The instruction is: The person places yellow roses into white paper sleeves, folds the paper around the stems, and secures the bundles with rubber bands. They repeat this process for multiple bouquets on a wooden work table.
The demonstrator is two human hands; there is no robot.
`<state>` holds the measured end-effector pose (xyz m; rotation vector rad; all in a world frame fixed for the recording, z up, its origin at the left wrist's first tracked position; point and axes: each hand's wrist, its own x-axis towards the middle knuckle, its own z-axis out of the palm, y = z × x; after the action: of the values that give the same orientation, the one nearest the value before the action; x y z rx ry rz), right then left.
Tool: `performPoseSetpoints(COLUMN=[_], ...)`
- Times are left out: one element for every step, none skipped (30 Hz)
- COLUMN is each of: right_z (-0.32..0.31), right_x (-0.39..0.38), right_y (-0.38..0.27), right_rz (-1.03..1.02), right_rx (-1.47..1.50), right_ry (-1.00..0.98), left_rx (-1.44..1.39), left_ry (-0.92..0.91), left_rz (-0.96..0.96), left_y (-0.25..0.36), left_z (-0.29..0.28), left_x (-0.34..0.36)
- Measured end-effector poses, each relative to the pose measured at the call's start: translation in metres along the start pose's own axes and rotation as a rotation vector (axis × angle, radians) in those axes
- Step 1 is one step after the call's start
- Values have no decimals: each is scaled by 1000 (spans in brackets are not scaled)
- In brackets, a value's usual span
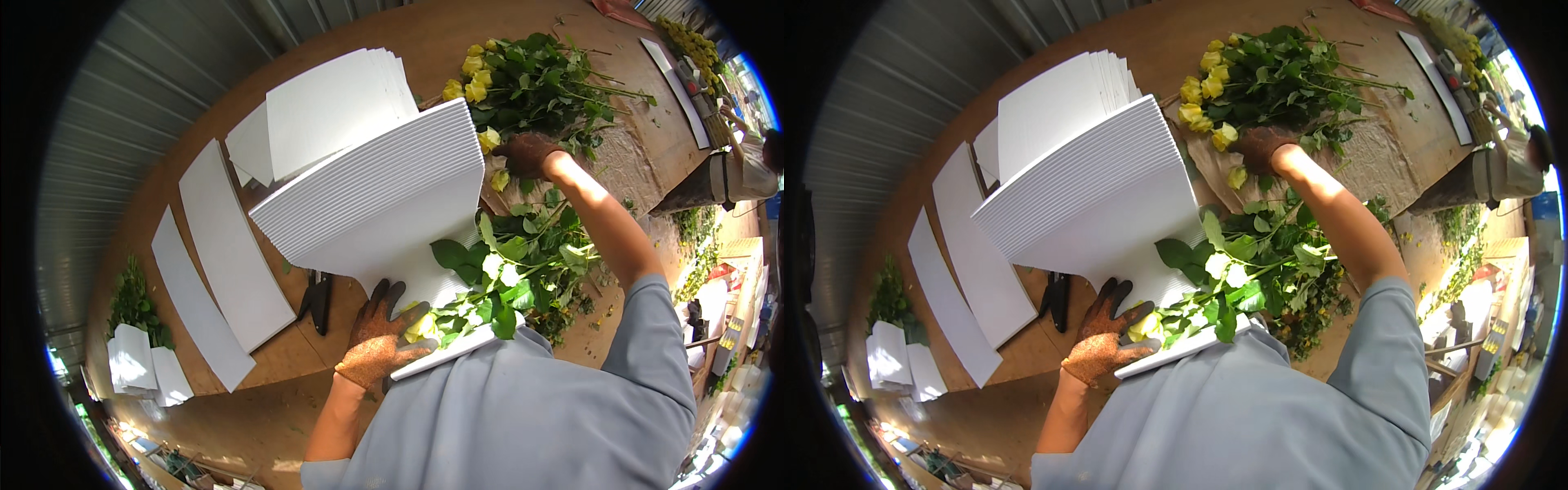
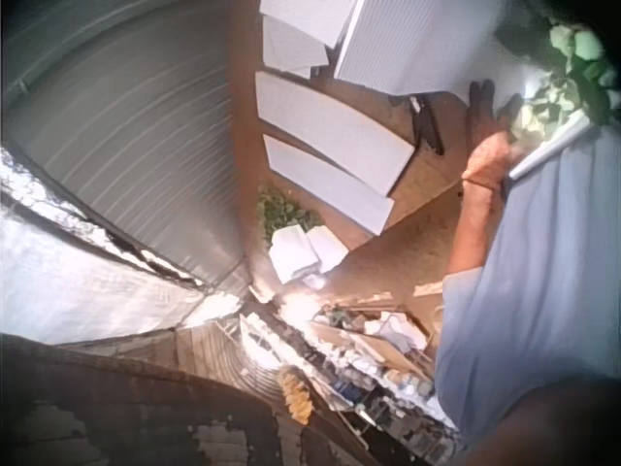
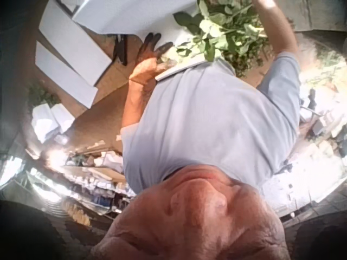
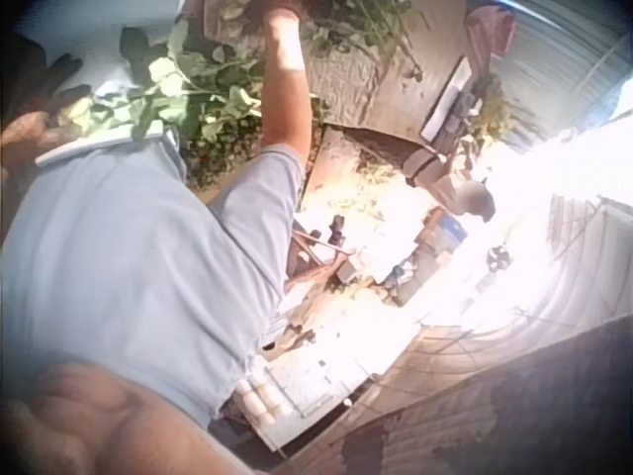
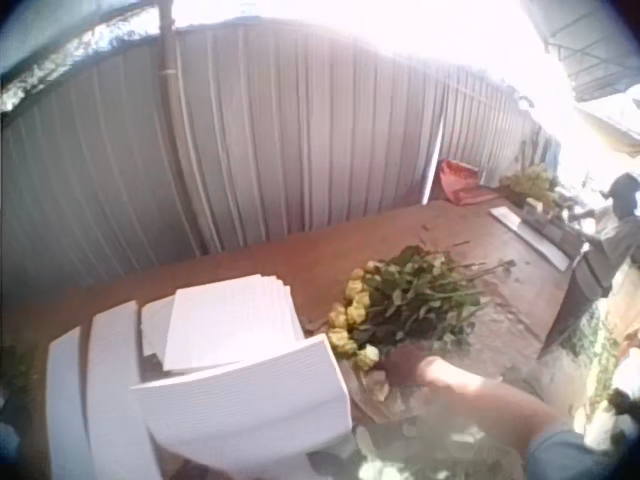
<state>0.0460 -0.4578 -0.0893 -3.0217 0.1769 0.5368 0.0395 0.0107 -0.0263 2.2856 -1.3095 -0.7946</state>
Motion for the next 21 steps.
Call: performPoseSetpoints(right_z=[30,32,35,24,4,-15,-34,-52,-85,-111,-127,-144,-151,-157,-158,-145,-133,-108,-78,-57,-37], right_x=[10,15,16,14,2,-16,-33,-47,-64,-84,-97,-109,-126,-135,-142,-144,-142,-133,-125,-117,-108], right_y=[26,20,15,13,14,14,14,15,-2,-15,-33,-54,-69,-91,-117,-142,-161,-175,-187,-198,-205], right_rz=[-136,-63,12,-51,-112,-162,-194,-279,-331,-318,-364,-389,-385,-477,-537,-616,-690,-664,-625,-610,-605], right_rx=[-339,-294,-247,-61,126,318,394,352,288,293,214,247,203,208,126,146,160,233,294,329,359], right_ry=[-184,-171,-158,-61,23,101,277,400,477,512,609,649,655,657,596,511,439,325,210,136,60], left_rx=[-11,-65,-81,-104,-135,-106,-77,-51,-71,-89,-102,-113,-120,-64,-146,-162,-169,-146,-88,-159,-231], left_ry=[-35,-61,-54,2,52,118,184,252,289,310,334,359,369,386,339,298,262,229,267,293,327], left_rz=[25,-36,-60,-70,-80,-98,-108,-103,-102,-100,-112,-99,-66,-6,-100,-126,-142,-159,-108,-153,-205], left_y=[0,6,9,2,-3,0,5,8,6,7,7,6,3,2,5,8,8,5,1,1,2], left_z=[-6,-10,-11,-3,7,12,16,17,23,24,26,28,27,25,24,20,15,16,18,19,21], left_x=[8,6,5,4,3,4,9,11,10,10,8,8,11,11,8,6,7,6,7,9,9])
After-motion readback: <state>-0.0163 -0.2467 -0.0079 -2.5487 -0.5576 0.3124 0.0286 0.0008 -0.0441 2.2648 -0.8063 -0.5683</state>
